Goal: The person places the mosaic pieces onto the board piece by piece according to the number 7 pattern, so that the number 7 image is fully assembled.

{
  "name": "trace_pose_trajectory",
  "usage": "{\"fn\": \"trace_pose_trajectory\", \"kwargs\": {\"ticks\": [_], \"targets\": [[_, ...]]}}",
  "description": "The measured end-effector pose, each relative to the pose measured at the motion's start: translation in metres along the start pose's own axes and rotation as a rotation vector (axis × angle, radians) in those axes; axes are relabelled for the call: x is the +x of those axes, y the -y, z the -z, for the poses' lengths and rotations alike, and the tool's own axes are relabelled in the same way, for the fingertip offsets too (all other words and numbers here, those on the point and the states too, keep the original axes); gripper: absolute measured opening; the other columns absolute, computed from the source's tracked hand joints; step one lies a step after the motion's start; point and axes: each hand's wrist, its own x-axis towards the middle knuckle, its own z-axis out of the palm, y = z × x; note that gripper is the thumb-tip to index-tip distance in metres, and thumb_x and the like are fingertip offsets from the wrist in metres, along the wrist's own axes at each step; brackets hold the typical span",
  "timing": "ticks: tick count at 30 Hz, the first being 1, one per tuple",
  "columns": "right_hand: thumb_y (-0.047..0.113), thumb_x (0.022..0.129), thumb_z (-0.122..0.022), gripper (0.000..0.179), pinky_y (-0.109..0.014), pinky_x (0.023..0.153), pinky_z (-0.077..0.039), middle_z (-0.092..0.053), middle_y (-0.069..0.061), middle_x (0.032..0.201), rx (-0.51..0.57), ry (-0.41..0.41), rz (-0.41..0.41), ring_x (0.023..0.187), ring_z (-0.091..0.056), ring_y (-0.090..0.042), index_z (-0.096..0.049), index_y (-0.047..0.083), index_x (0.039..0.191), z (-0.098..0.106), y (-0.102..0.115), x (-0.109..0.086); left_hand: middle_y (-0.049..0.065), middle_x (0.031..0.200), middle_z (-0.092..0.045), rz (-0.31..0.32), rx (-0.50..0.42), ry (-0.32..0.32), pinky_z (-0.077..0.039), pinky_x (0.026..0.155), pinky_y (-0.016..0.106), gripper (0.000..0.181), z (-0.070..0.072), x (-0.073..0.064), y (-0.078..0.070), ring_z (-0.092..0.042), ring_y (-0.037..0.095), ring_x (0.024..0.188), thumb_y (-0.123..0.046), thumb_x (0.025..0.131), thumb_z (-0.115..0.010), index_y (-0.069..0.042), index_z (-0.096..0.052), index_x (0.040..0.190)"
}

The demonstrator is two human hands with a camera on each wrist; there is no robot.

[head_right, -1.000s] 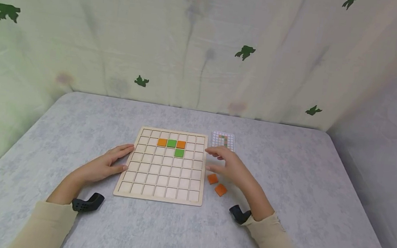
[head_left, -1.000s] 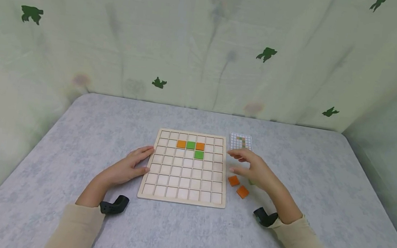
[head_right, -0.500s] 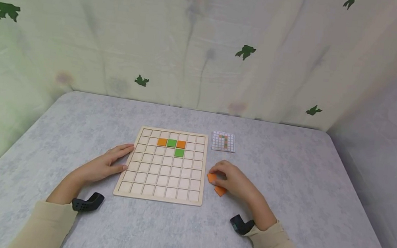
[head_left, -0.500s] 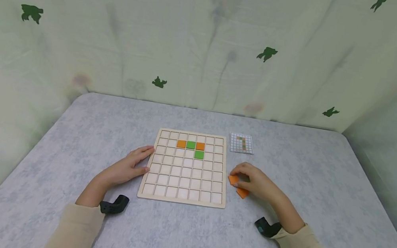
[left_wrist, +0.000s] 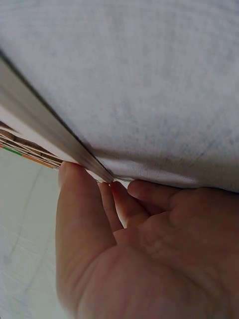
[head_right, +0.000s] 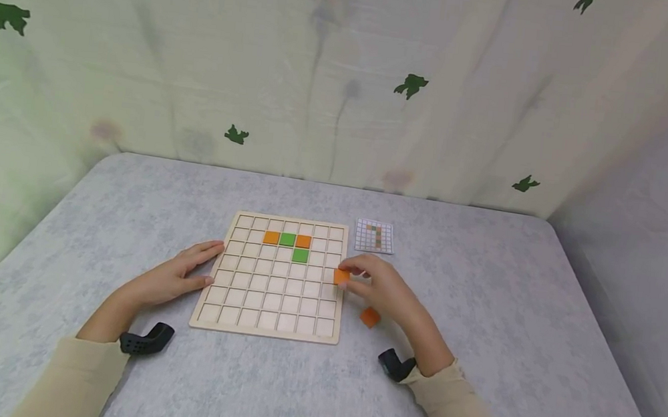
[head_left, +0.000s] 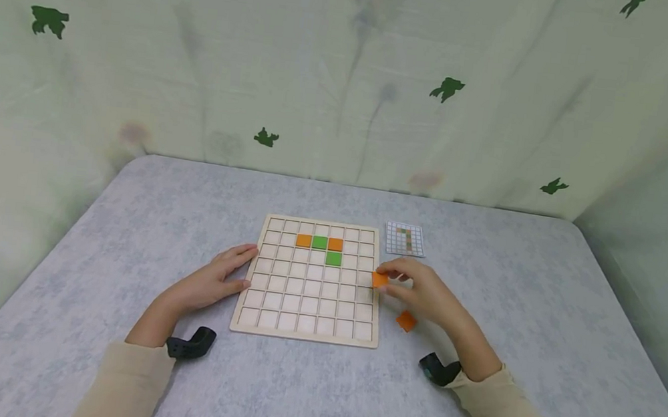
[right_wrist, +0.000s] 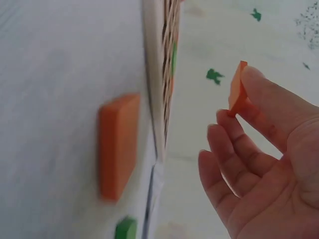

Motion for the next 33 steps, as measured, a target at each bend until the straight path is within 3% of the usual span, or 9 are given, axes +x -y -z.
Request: {"fn": "trace_pose_trajectory", "kwargs": {"ticks": [11, 16, 22, 27, 33], "targets": [[0.011, 0.080, -0.068, 0.027, -0.028, 0.073, -0.046, -0.060, -0.002, 0.099, 0.061, -0.094, 0.103, 0.086, -0.055, -0.017, -0.065, 0.005, 0.106, -0.037, 0.020, 0.038, 0.014, 0.148, -0.010, 0.009, 0.024, 0.003, -0.008, 0.099, 0.058, 0.065, 0.001, 0.001, 0.001, -0.002, 0.035, 0.133, -0.024, 0.092, -0.053, -0.005, -0.020, 0.143], [0.013, 0.080, -0.068, 0.025, -0.026, 0.072, -0.046, -0.060, 0.000, 0.097, 0.061, -0.123, 0.075, 0.085, -0.053, -0.014, -0.064, 0.006, 0.104, -0.055, 0.016, 0.049, 0.014, 0.148, -0.011, 0.004, 0.018, 0.002, -0.008, 0.099, 0.058, 0.065, 0.001, 0.001, 0.002, -0.002, 0.034, 0.133, -0.024, 0.092, -0.053, -0.004, -0.020, 0.143], [0.018, 0.082, -0.068, 0.020, -0.025, 0.075, -0.043, -0.056, 0.005, 0.096, 0.046, -0.095, 0.010, 0.085, -0.050, -0.008, -0.064, 0.012, 0.100, -0.069, 0.008, 0.055, 0.014, 0.148, -0.010, -0.002, 0.018, 0.003, -0.009, 0.100, 0.057, 0.064, 0.001, 0.002, 0.002, -0.002, 0.034, 0.133, -0.022, 0.092, -0.054, -0.004, -0.020, 0.143], [0.018, 0.081, -0.068, 0.019, -0.027, 0.072, -0.041, -0.055, 0.003, 0.095, -0.003, -0.091, 0.004, 0.083, -0.047, -0.009, -0.066, 0.012, 0.099, -0.073, 0.007, 0.055, 0.015, 0.147, -0.010, -0.013, 0.009, 0.005, -0.008, 0.100, 0.057, 0.064, 0.002, 0.003, 0.003, -0.002, 0.034, 0.133, -0.019, 0.092, -0.054, -0.002, -0.020, 0.143], [0.019, 0.081, -0.068, 0.021, -0.028, 0.075, -0.041, -0.054, 0.001, 0.097, 0.012, -0.062, -0.035, 0.087, -0.048, -0.011, -0.067, 0.010, 0.100, -0.071, 0.009, 0.053, 0.015, 0.147, -0.010, -0.007, -0.007, 0.008, -0.008, 0.100, 0.056, 0.064, 0.000, 0.003, 0.004, -0.001, 0.034, 0.133, -0.018, 0.091, -0.054, -0.002, -0.020, 0.143]]}}
